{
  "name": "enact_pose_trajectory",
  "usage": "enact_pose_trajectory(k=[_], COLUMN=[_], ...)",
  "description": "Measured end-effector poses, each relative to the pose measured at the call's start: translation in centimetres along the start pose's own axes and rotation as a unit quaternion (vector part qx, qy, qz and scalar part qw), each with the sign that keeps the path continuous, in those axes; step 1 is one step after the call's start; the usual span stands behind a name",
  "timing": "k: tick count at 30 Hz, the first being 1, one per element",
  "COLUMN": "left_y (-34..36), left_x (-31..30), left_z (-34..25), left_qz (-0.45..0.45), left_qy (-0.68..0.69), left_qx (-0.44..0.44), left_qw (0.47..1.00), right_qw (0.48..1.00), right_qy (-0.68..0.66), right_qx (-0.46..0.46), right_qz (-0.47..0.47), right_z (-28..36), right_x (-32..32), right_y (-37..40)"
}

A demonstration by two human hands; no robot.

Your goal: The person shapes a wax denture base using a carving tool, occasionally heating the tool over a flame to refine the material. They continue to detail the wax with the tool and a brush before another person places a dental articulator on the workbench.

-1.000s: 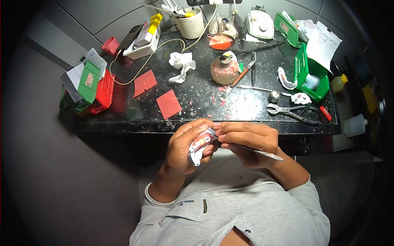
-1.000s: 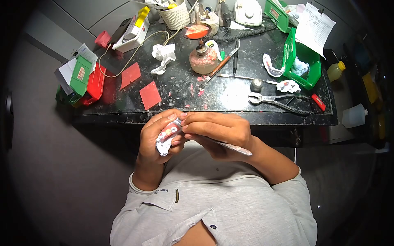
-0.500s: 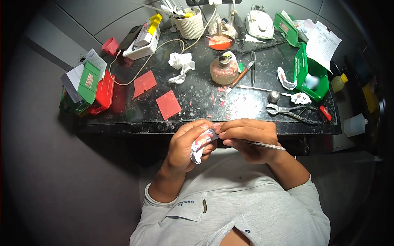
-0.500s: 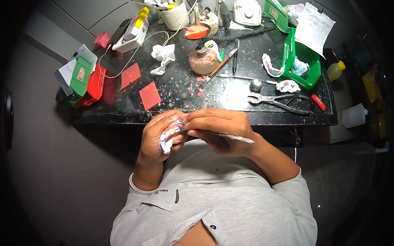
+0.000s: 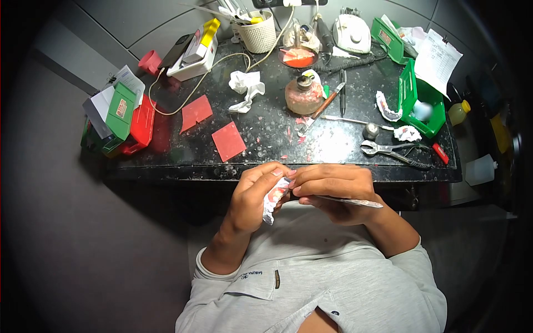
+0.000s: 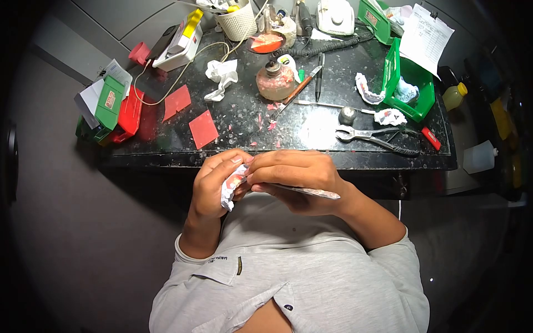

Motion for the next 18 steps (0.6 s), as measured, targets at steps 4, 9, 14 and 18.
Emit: enact_pose_trajectory(k=[4,9,14,18], left_y=[-0.04,-0.09,-0.12,-0.01], left_x=[-0.06,-0.14,-0.25,0.22], left_z=[0.11,0.14,0.09,-0.18], left_qz=[0.013,0.007,0.007,0.000], left_qy=[-0.002,-0.017,-0.017,-0.008], left_qx=[0.015,0.027,0.024,0.018], left_qw=[1.000,0.999,1.000,1.000], right_qw=[1.000,1.000,1.000,1.000], right_qy=[-0.004,-0.001,0.009,0.017], right_qx=[-0.009,-0.019,-0.018,-0.013], right_qz=[-0.002,0.002,0.007,0.013], right_z=[-0.13,-0.06,0.06,0.21], right_x=[0.20,0.23,0.14,0.03], right_y=[0.20,0.10,0.08,-0.01])
Point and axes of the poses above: each hand's wrist, its own y-axis away from the middle knuckle, its own x-axis out of the palm, z = x × y, the point moved 6 cm from there along -y, towards the middle knuckle, and after that the axes turned 11 degrees about -x, right-handed, at the moved point
